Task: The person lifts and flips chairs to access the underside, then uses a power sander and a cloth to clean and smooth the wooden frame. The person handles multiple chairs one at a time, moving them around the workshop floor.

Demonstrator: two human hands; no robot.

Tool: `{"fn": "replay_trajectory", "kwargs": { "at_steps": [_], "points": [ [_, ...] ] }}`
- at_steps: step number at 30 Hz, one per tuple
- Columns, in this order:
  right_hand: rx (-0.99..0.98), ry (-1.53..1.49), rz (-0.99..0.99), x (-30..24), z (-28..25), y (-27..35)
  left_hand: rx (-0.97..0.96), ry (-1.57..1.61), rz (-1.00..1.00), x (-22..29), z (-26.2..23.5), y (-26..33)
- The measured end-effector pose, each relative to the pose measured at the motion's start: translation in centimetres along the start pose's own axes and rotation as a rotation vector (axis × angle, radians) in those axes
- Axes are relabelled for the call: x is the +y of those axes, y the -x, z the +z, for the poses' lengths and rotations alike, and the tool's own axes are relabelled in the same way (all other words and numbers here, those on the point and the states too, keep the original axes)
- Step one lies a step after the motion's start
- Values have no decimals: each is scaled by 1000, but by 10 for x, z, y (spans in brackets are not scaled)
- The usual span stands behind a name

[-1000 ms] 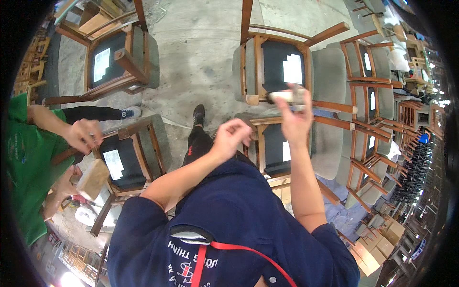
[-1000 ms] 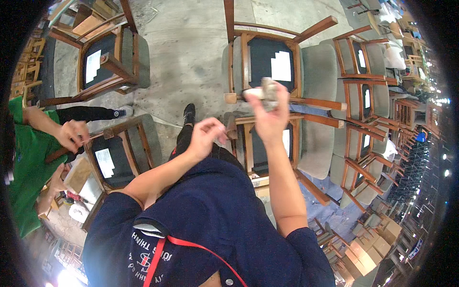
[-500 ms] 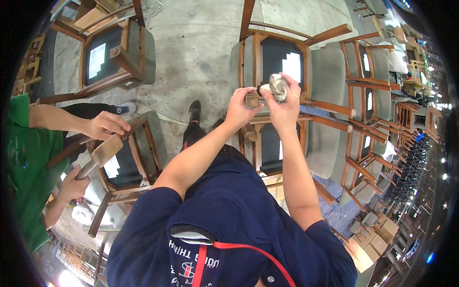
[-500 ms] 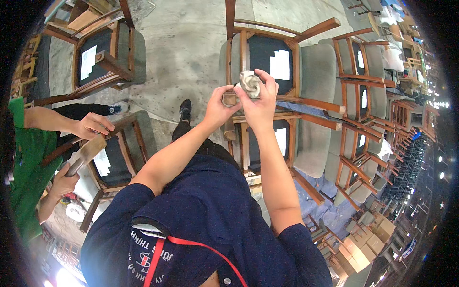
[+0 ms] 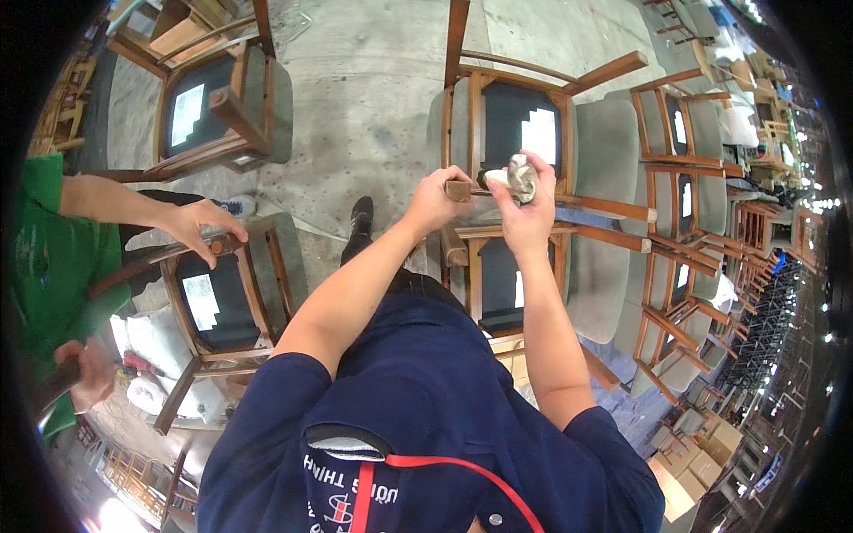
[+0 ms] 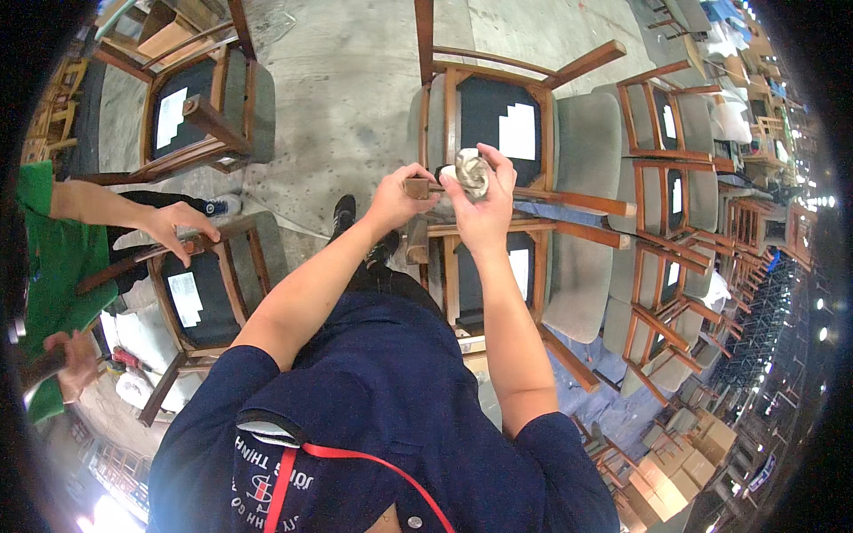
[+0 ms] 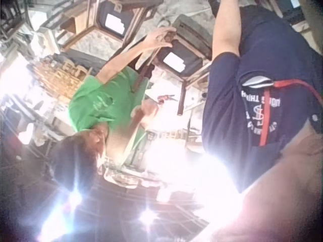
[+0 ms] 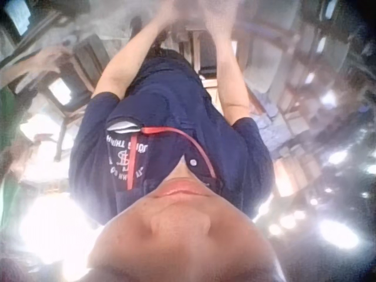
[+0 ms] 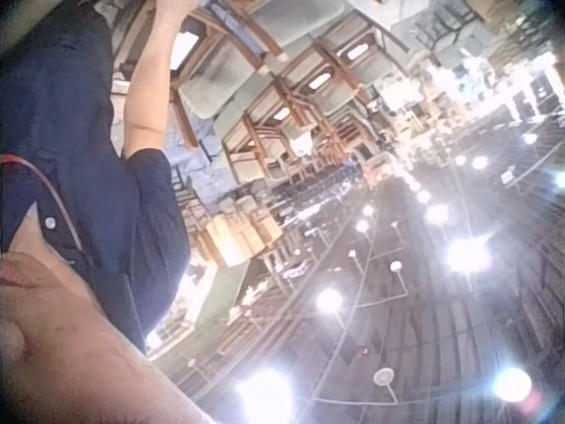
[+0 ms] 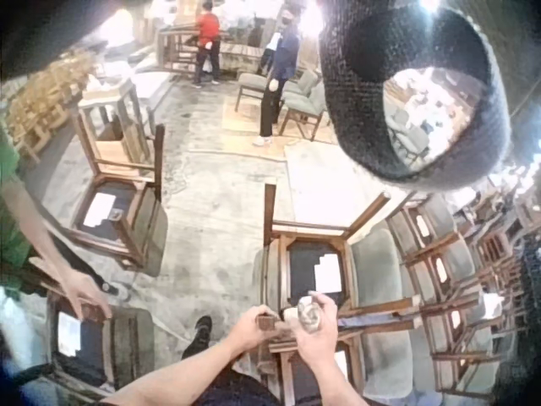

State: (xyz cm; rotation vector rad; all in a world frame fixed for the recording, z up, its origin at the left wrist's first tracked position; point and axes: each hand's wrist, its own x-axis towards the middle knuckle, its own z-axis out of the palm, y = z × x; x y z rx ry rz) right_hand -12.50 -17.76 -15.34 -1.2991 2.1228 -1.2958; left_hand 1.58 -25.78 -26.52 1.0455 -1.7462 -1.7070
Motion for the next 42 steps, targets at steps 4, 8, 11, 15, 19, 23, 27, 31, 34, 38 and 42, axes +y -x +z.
{"fn": "replay_trajectory", "kwargs": {
  "at_steps": [4, 8, 11, 15, 19, 23, 27, 31, 34, 38, 42],
  "points": [
    [-296, 195, -336, -12, -3, 2, 23, -67, 38, 2, -5, 2],
    [-38, -42, 18, -7, -1, 1, 28, -23, 26, 3, 3, 3],
    [-100, -6, -79, -19, 1, -5, 33, -85, 31, 1, 2, 0],
    [-179, 227, -359, -35, 20, -10, 38, -80, 109, -4, 4, -4],
    [-324, 225, -400, -40, 19, -4, 68, -77, 115, -21, -1, -3],
    [-230, 238, -267, -17, -9, 4, 36, -84, 68, -5, -1, 2],
    [69, 118, -59, 5, -47, -2, 45, -30, 18, 4, 0, 5],
    [350, 294, -120, 29, -113, -4, 117, -128, 39, 22, 7, 12],
    [779, 22, 100, 55, -186, -9, 148, -121, 41, 31, 9, 14],
    [950, 522, 222, 106, -309, 21, 14, -101, -15, 42, 13, 8],
    [807, 548, 295, 132, -305, 15, -72, -150, 6, 38, 1, 2]
  ]
}}
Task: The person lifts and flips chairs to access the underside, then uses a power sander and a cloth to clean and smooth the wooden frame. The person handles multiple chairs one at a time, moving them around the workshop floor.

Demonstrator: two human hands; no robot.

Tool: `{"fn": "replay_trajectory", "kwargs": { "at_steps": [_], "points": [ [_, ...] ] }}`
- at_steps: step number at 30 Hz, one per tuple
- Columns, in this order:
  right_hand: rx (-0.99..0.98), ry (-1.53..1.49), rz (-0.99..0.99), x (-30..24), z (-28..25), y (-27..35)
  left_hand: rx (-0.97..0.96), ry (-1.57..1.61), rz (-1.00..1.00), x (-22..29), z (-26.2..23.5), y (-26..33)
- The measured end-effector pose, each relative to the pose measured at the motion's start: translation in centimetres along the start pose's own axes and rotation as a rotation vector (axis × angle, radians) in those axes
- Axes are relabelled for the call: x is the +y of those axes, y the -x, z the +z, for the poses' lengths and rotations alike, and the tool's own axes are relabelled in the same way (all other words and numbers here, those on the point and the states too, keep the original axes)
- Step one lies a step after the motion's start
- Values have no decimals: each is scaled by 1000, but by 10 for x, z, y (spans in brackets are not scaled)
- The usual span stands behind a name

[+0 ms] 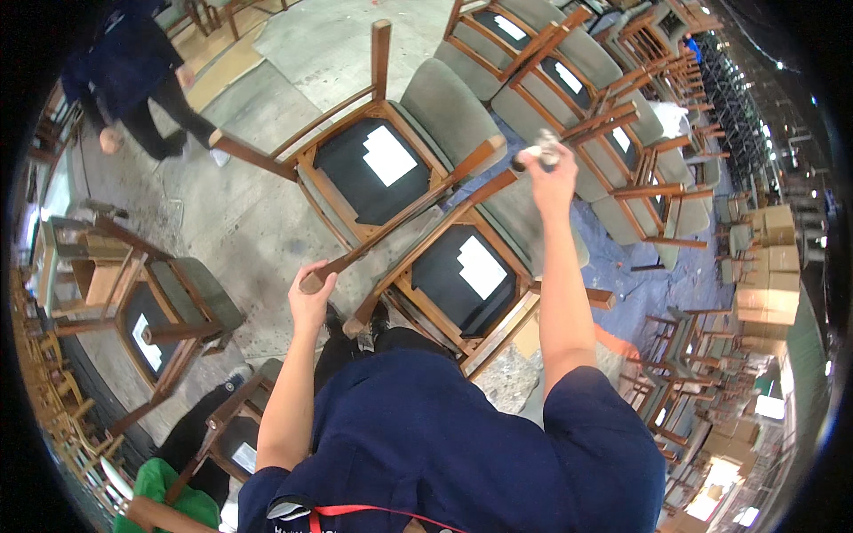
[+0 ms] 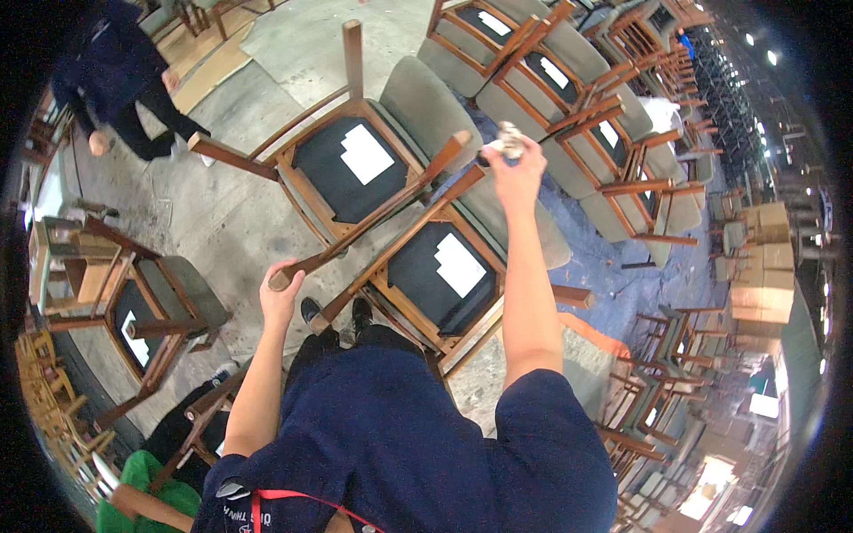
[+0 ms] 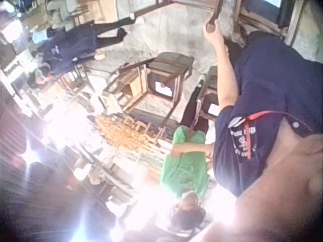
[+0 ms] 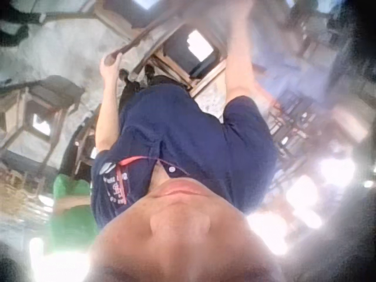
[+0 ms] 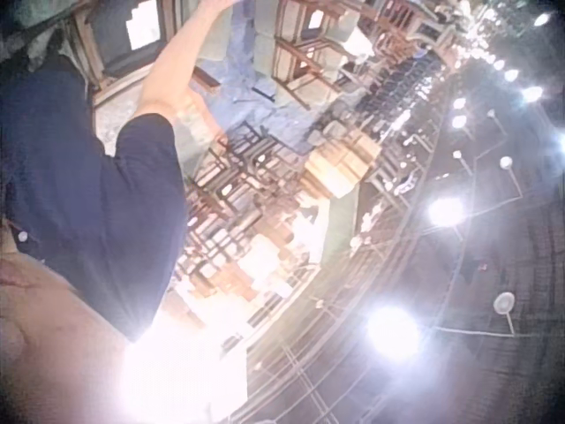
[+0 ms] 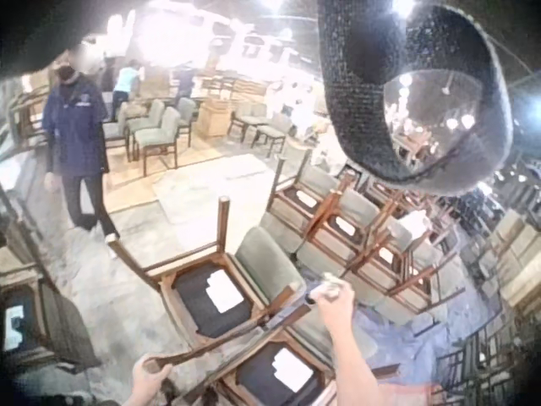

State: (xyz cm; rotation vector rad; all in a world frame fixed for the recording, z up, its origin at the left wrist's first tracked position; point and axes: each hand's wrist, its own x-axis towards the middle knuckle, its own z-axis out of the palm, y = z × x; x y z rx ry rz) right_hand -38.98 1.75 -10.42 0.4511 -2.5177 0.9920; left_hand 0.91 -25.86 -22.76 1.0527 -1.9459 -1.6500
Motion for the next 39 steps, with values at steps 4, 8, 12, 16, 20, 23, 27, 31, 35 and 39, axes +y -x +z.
{"fn": "replay_trajectory", "kwargs": {
  "at_steps": [4, 8, 12, 16, 20, 23, 27, 31, 35, 39],
  "points": [
    [16, 68, 34, 26, -5, -18, -47, -9, -9, 0, 7, -4],
    [-66, -32, -21, 19, -3, -7, -37, -39, -71, 9, 4, 1],
    [5, -56, 56, 30, -17, -8, -62, 0, -54, 11, 10, -1],
    [-133, -187, -43, 32, -14, -2, -49, -47, -39, 12, 8, 0],
    [13, -139, 0, 45, -18, -8, -51, -36, -46, 12, 12, -2],
    [-24, -278, 14, 42, -17, -7, -52, -10, -39, 13, 15, 1],
    [-50, -158, -86, 33, -9, -12, -44, -85, -11, 14, 11, 0],
    [-2, -210, -85, 24, -1, -35, -60, -25, -45, 19, 14, 0],
    [-153, -93, -196, -3, 29, -45, -55, -53, -45, 18, 8, 3],
    [-1, -54, -121, 6, 35, -62, -61, -39, -39, 21, 15, 2]
  ]
}}
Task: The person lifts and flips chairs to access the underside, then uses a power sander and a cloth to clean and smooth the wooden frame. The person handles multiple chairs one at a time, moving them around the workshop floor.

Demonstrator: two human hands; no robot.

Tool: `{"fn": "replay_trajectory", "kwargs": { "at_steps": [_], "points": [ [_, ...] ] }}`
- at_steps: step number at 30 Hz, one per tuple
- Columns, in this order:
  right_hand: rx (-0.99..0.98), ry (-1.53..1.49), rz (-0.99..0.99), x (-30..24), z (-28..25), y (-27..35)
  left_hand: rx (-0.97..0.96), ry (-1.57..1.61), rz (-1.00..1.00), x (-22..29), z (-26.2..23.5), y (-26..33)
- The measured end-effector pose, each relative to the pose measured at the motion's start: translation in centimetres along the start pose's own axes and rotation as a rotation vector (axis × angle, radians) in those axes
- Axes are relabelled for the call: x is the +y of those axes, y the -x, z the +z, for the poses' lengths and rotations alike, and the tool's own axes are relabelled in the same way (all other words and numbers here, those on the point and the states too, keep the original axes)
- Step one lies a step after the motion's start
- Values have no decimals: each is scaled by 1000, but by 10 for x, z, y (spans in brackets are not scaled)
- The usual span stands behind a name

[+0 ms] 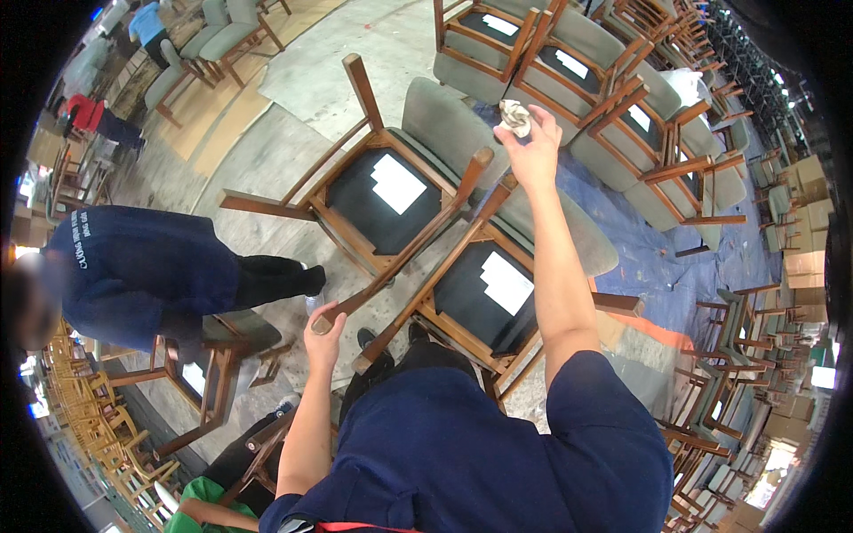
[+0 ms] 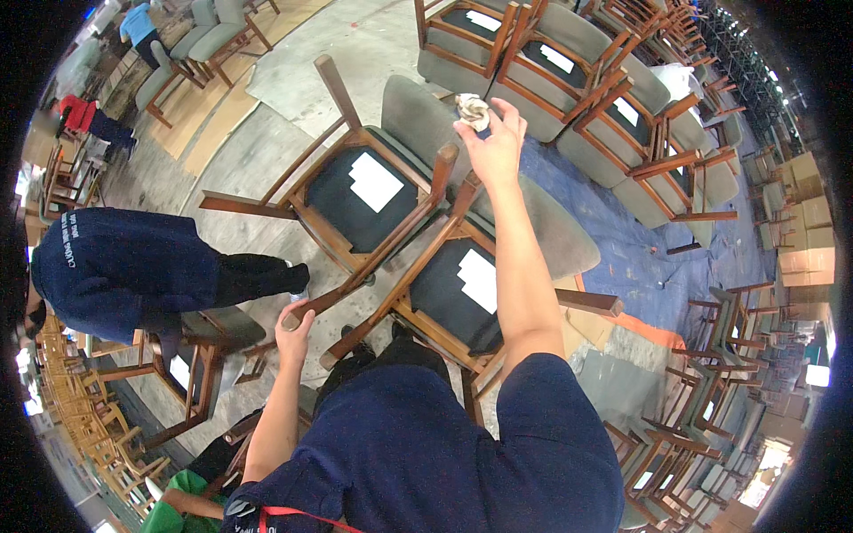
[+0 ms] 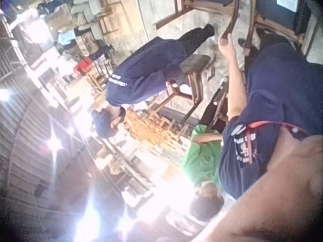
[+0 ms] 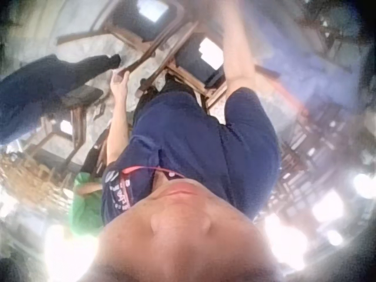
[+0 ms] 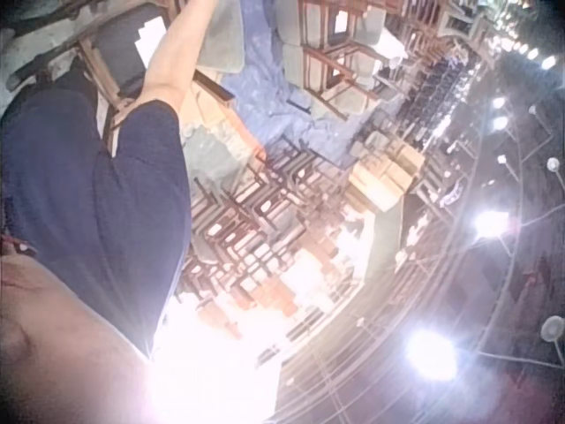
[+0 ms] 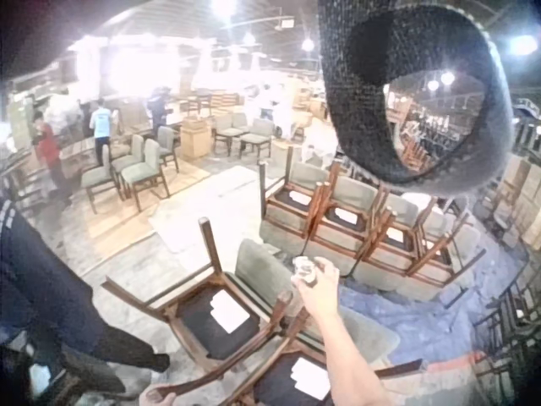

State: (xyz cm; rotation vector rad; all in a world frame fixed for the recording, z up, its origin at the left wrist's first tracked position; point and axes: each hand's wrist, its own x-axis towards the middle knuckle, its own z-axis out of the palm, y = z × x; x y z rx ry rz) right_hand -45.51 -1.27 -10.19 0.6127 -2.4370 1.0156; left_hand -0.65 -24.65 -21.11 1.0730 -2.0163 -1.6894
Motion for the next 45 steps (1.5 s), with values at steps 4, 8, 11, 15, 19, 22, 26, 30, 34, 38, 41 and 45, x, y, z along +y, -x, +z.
{"fn": "replay_trajectory", "kwargs": {
  "at_steps": [4, 8, 11, 15, 19, 22, 26, 30, 34, 38, 41, 45],
  "points": [
    [-116, 24, -112, -4, 9, 8, 13, -59, 3, -1, -3, 2],
    [-21, -89, 24, 4, 0, -2, -9, -54, -8, -1, -2, -1],
    [-169, -68, -186, 1, 5, 13, -21, -51, -22, -1, -9, -1],
    [70, -176, 124, 10, -6, 17, -50, -40, -47, -2, -11, -3],
    [-50, -184, 31, -4, 6, 33, -167, -62, -59, -9, -24, -9],
    [125, -219, 208, -3, -3, 17, -301, -228, -74, -23, -40, -22],
    [-144, 17, -106, -20, 15, 18, -428, -350, -102, -37, -59, -41],
    [54, -53, 309, -19, 14, -4, -531, -180, -291, -58, -65, -80],
    [-106, 176, -20, -34, 36, 7, -409, -60, -319, -75, -78, -109],
    [329, 194, 301, -37, 16, -5, -202, 123, -197, -87, -81, -159],
    [318, -319, 301, -88, 43, 5, 88, 96, -142, -78, -84, -196],
    [-206, -326, 69, -243, 139, 34, 461, 17, -81, -34, -84, -253]
  ]
}}
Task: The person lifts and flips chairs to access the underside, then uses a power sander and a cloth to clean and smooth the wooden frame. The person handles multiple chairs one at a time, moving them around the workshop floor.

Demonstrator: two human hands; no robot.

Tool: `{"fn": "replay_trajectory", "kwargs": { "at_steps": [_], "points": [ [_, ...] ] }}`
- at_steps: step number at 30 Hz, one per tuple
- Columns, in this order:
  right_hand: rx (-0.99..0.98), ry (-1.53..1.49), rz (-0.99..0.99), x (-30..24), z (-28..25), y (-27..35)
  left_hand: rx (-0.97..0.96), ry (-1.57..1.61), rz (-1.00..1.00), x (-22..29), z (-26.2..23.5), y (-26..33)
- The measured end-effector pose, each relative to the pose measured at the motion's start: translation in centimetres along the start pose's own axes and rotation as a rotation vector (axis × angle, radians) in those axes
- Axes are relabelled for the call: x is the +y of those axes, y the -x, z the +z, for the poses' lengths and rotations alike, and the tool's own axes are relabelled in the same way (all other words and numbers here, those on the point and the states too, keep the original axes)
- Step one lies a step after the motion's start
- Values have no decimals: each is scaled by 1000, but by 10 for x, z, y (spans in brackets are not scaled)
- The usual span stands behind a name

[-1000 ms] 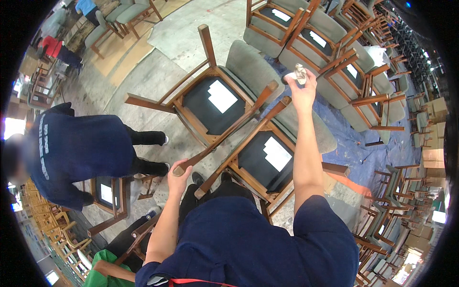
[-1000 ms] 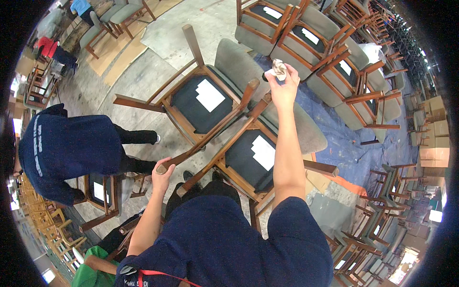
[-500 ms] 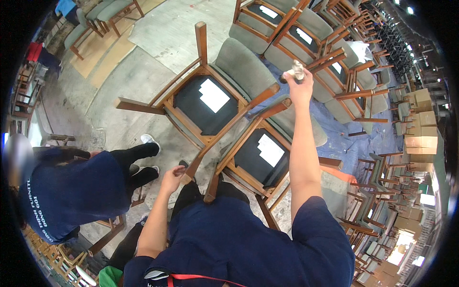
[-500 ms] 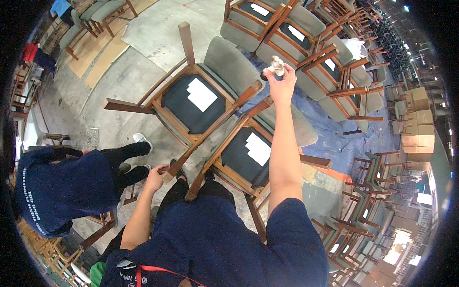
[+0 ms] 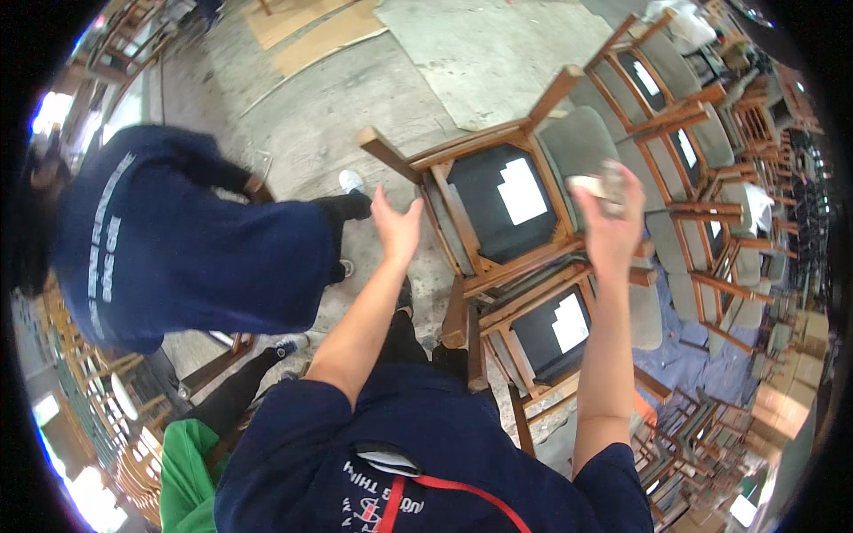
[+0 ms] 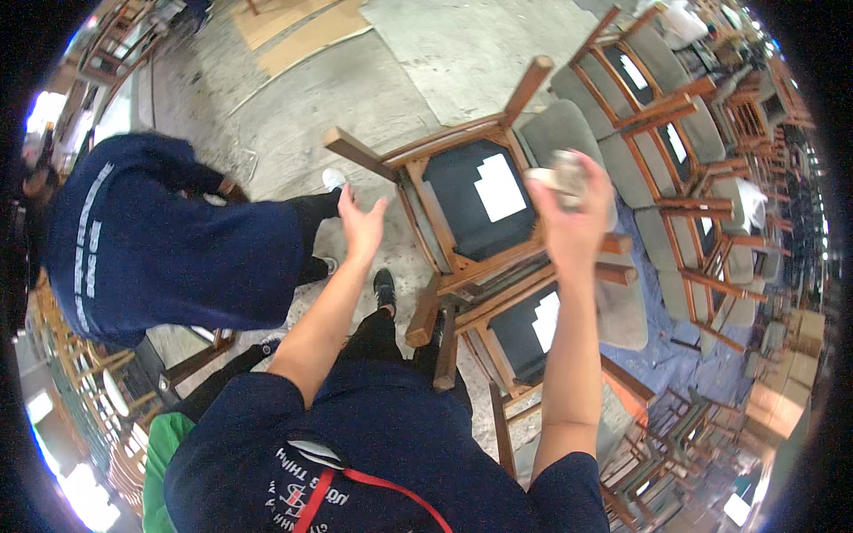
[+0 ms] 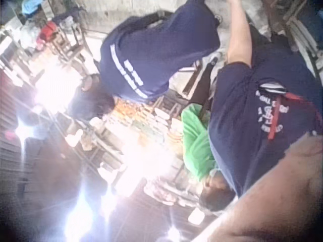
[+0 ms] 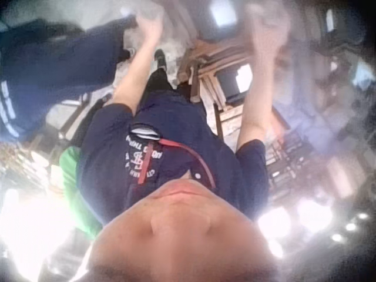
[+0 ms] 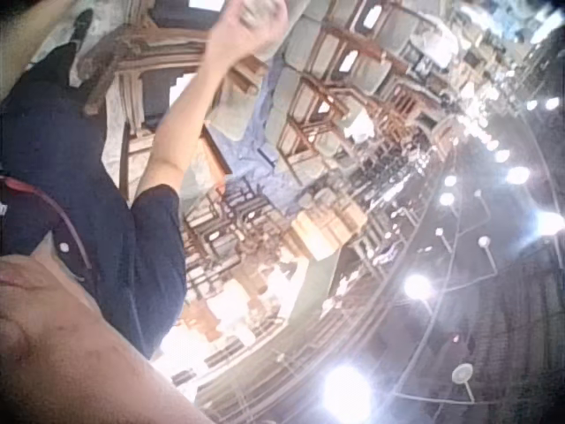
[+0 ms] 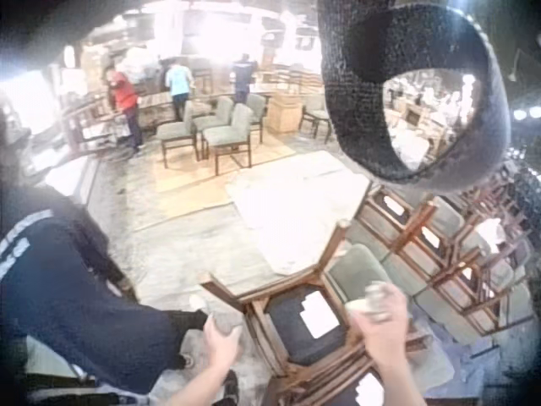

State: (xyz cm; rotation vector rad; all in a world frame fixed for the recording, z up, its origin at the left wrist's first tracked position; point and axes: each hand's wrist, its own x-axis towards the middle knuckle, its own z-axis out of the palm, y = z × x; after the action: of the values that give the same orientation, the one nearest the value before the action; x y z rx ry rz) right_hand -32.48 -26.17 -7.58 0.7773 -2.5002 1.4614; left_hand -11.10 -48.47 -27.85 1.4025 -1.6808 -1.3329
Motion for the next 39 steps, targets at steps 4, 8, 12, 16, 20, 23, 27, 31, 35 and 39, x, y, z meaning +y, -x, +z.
{"fn": "replay_trajectory", "kwargs": {
  "at_steps": [4, 8, 12, 16, 20, 23, 27, 31, 35, 39],
  "points": [
    [-330, -62, -393, -108, 114, -19, 159, 128, -73, 44, 27, -36],
    [-397, -125, -453, -148, 218, -40, 229, 239, -95, 61, 30, -59],
    [-526, -85, -358, -131, 281, -31, 120, 294, -114, 60, 23, -54],
    [-520, -23, -238, -90, 307, -16, -9, 249, -139, 42, 14, -33],
    [-402, -221, -89, -97, 308, -23, -51, 269, -261, 7, 0, -28],
    [-582, 39, -596, -105, 311, -10, 25, 189, -287, -6, -5, -45],
    [-393, 25, -225, -103, 321, -31, 75, 232, -123, 22, -8, -83],
    [-626, 55, -461, -100, 323, -20, -51, 380, -72, 54, -16, -118],
    [-456, -16, -236, -108, 333, -29, -94, 418, -73, 49, -12, -136],
    [-577, 52, -462, -114, 333, -17, -46, 501, -40, 35, 0, -140]
  ]
}}
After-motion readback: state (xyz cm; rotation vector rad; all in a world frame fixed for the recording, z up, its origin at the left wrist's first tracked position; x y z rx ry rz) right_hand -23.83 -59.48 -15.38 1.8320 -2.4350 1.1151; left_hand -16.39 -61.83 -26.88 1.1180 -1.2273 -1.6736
